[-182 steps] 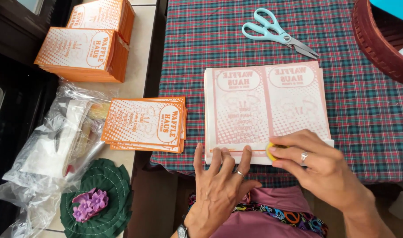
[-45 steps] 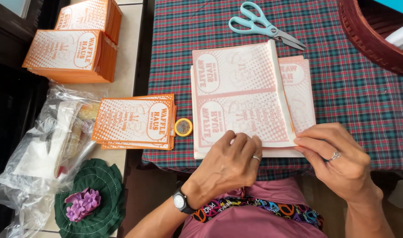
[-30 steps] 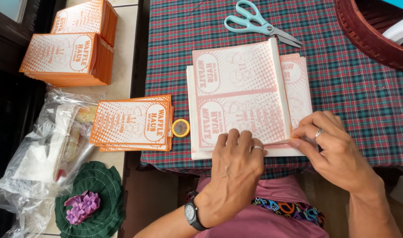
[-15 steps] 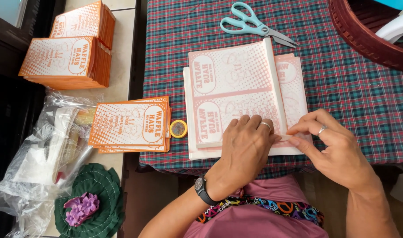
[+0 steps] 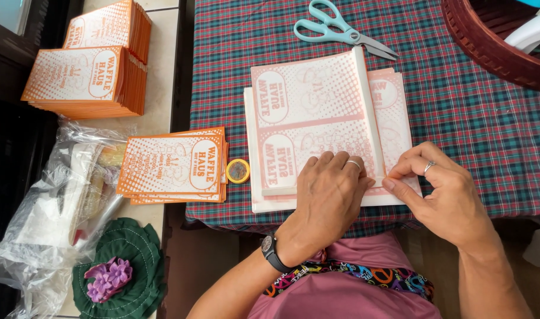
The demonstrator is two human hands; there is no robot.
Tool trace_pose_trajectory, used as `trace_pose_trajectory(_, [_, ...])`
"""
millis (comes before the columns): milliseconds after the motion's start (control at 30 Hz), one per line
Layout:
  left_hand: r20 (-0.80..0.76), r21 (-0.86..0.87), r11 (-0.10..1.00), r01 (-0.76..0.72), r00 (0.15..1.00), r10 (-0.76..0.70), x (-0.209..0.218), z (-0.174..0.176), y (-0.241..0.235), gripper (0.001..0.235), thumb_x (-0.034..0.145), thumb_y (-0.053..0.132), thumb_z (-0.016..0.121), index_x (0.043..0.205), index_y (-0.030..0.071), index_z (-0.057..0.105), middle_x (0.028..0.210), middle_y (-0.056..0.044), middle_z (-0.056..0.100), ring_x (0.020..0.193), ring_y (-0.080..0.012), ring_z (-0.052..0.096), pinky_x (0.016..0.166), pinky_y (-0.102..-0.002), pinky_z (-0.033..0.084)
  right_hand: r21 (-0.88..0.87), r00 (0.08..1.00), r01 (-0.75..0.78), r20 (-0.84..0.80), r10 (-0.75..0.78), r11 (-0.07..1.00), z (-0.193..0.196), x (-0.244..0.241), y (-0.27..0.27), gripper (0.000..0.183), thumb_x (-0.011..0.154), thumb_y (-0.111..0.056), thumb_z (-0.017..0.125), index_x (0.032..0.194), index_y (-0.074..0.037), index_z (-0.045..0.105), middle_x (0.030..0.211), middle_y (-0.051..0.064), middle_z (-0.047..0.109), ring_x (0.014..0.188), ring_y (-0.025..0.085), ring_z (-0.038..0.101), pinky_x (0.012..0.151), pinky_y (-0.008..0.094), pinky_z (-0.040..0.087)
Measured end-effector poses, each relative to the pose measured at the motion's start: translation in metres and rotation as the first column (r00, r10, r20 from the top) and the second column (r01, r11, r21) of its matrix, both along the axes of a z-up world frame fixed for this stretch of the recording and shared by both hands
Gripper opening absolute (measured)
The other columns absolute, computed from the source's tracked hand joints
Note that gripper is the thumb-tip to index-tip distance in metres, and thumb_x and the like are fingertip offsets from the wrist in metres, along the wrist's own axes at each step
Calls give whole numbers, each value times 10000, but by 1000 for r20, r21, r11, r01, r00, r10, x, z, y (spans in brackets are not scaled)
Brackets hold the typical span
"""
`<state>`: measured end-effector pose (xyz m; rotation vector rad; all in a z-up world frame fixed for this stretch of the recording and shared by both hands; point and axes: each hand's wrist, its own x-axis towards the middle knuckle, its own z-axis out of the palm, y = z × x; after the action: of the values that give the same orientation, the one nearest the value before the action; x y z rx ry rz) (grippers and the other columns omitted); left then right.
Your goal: Folding printed paper sheets and sealing them with tape to create bags
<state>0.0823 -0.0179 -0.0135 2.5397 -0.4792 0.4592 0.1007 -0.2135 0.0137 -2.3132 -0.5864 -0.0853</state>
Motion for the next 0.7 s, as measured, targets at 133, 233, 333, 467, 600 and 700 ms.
trace_pose_trajectory(133, [1, 4, 1000, -8, 1000, 8, -1, -1, -1, 189, 963, 238, 692, 871, 87, 624, 777, -78, 590, 714, -320, 556, 634, -445, 407, -6, 1000, 8, 6, -8, 1000, -1, -1, 0, 87, 894, -94, 785, 892, -53, 708, 899, 25, 610, 771, 130, 595, 757, 261, 483])
trace_pose_trajectory(233, [-14, 10, 1000, -7, 1000, 8, -1, 0, -1, 189, 968, 248, 676, 874, 92, 626, 778, -77, 587, 718, -320, 556, 637, -448, 402, 6, 1000, 4, 16, -4, 1000, -3, 0, 1, 95, 883, -72, 793, 877, -46, 701, 888, 28, 614, 770, 133, 599, 761, 259, 490])
trace_pose_trajectory(333, [-4, 14, 1000, -5, 1000, 5, -1, 1, 0, 190, 971, 245, 673, 879, 86, 626, 785, -81, 592, 735, -326, 566, 647, -454, 408, -22, 999, 35, 24, -35, 999, -4, -1, 2, 90, 876, -69, 804, 889, -51, 717, 901, 32, 635, 809, 148, 636, 783, 276, 509])
trace_pose_trajectory(467, [-34, -24, 1000, 2, 999, -3, -2, 7, 0, 198, 950, 230, 696, 974, 65, 589, 763, -84, 594, 722, -338, 563, 641, -458, 404, -37, 985, 45, 171, -38, 998, 2, -10, 5, 158, 879, -56, 839, 949, -11, 705, 965, 97, 626, 878, 219, 635, 824, 325, 521])
trace_pose_trajectory(600, [-39, -41, 999, -13, 999, 11, -2, 10, 1, 330, 910, 233, 768, 1087, 39, 567, 729, -69, 581, 709, -338, 567, 639, -455, 418, 35, 901, -68, 431, 46, 997, 12, -28, 11, 119, 932, 123, 746, 1021, 92, 674, 1072, 235, 719, 1004, 336, 717, 924, 401, 540])
trace_pose_trajectory(700, [-38, -74, 997, 1, 999, -4, -1, 11, 3, 301, 918, 201, 742, 1098, 37, 565, 736, -80, 592, 707, -354, 566, 632, -466, 414, 36, 895, -131, 434, 102, 991, 7, -43, 16, 192, 972, 164, 596, 1091, 32, 671, 1148, 193, 740, 1088, 274, 734, 1081, 483, 508])
